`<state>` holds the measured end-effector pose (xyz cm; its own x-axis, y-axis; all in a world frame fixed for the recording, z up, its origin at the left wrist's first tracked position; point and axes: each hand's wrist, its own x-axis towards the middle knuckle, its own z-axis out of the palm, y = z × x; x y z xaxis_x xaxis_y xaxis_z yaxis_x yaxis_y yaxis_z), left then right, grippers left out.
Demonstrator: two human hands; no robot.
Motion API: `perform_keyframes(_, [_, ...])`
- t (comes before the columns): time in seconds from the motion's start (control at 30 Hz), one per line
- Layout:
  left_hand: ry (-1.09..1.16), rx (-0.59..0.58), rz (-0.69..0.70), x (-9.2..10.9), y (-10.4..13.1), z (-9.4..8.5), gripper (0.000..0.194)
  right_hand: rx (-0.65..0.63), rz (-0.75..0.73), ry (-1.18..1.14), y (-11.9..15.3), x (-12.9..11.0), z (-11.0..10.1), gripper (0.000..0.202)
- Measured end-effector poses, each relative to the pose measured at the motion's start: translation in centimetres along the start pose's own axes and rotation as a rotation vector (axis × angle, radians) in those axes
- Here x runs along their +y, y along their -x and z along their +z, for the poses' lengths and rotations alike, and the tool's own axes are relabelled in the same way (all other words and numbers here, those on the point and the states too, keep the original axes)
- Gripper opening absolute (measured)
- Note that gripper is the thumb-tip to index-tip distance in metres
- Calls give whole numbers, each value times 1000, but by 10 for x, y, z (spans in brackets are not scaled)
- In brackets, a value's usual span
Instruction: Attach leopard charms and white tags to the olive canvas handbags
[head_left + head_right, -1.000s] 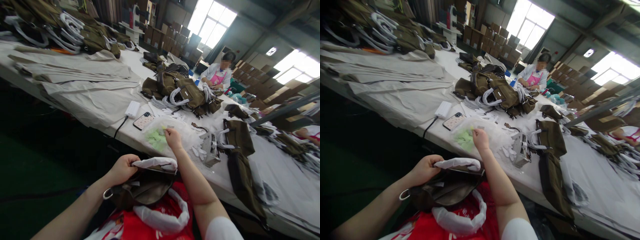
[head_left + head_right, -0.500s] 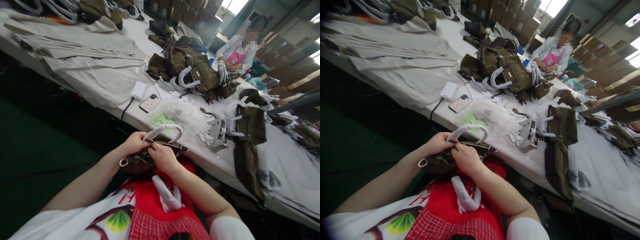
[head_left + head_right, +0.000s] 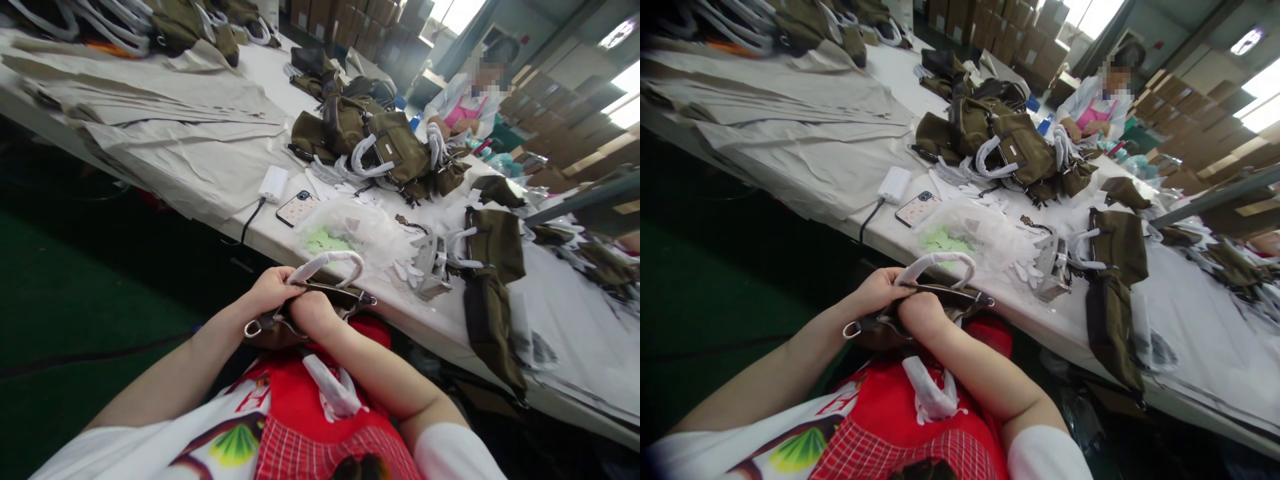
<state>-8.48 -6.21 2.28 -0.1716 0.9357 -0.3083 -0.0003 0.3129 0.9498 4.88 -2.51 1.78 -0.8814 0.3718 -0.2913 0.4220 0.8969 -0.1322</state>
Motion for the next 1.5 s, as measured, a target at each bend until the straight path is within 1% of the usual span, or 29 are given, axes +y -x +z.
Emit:
perform_keyframes(0.03, [11, 3, 0, 0, 0, -1, 28, 7, -15, -35, 1, 2, 1, 28])
perform_keyframes(0.1, [52, 21, -11, -1, 0, -4, 28, 69, -12, -127, 6, 6, 0, 27])
perform_keyframes(0.17, [96, 31, -25, -1, 0, -7, 28, 142, 98, -236, 13, 12, -1, 26])
perform_keyframes(0.23, [132, 17, -36, 0, 0, -8, 29, 158, 255, -351, 17, 20, 2, 22])
perform_keyframes(0.3, [160, -8, -44, 0, 1, -5, 30, 129, 352, -514, 16, 27, 9, 16])
perform_keyframes(0.4, [199, -51, -57, 0, 3, 1, 32, 23, 433, -926, 7, 36, 23, 12])
perform_keyframes(0.47, [234, -84, -74, -1, 3, 5, 35, -41, 481, -1123, 2, 38, 30, 15])
perform_keyframes(0.5, [245, -91, -80, -1, 3, 5, 36, -61, 483, -1165, 0, 39, 32, 18])
perform_keyframes(0.53, [247, -90, -82, -1, 3, 5, 37, -64, 469, -1167, 0, 38, 33, 19])
perform_keyframes(0.6, [231, -69, -78, 0, 3, 4, 38, -33, 422, -1078, 2, 36, 30, 19])
perform_keyframes(0.63, [222, -59, -75, 1, 3, 4, 38, 4, 405, -982, 4, 35, 28, 19])
perform_keyframes(0.73, [222, -58, -82, 3, 3, 2, 40, 151, 382, -584, 9, 30, 17, 20])
perform_keyframes(0.77, [223, -58, -86, 4, 3, 2, 41, 176, 367, -481, 10, 29, 14, 23])
perform_keyframes(0.8, [222, -53, -90, 4, 3, 2, 41, 180, 349, -409, 11, 28, 11, 25])
perform_keyframes(0.87, [212, -43, -93, 5, 3, 2, 41, 152, 316, -347, 12, 27, 6, 29])
perform_keyframes(0.97, [210, -48, -99, 4, 1, 0, 42, 97, 300, -343, 11, 26, 0, 30])
perform_keyframes(1.07, [233, -47, -116, 3, 0, -2, 43, 74, 269, -363, 9, 20, -4, 28])
perform_keyframes(1.13, [238, -31, -123, 2, 1, -3, 41, 56, 141, -380, 7, 11, -6, 25])
perform_keyframes(1.23, [187, -51, -117, 1, 3, -1, 38, 40, -129, -414, 5, 1, -10, 16])
perform_keyframes(1.3, [158, -79, -122, 0, 1, -2, 38, 22, -219, -467, 8, 3, -15, 13])
perform_keyframes(1.37, [155, -76, -152, -1, -5, -7, 40, 23, -200, -579, 19, 16, -24, 15])
perform_keyframes(1.4, [161, -58, -171, -2, -10, -12, 42, 38, -164, -652, 27, 26, -30, 21])
perform_keyframes(1.47, [163, -17, -200, -6, -23, -27, 44, 150, -16, -798, 46, 51, -40, 31])
perform_keyframes(1.5, [161, 0, -209, -8, -31, -36, 44, 178, 18, -838, 55, 65, -44, 33])
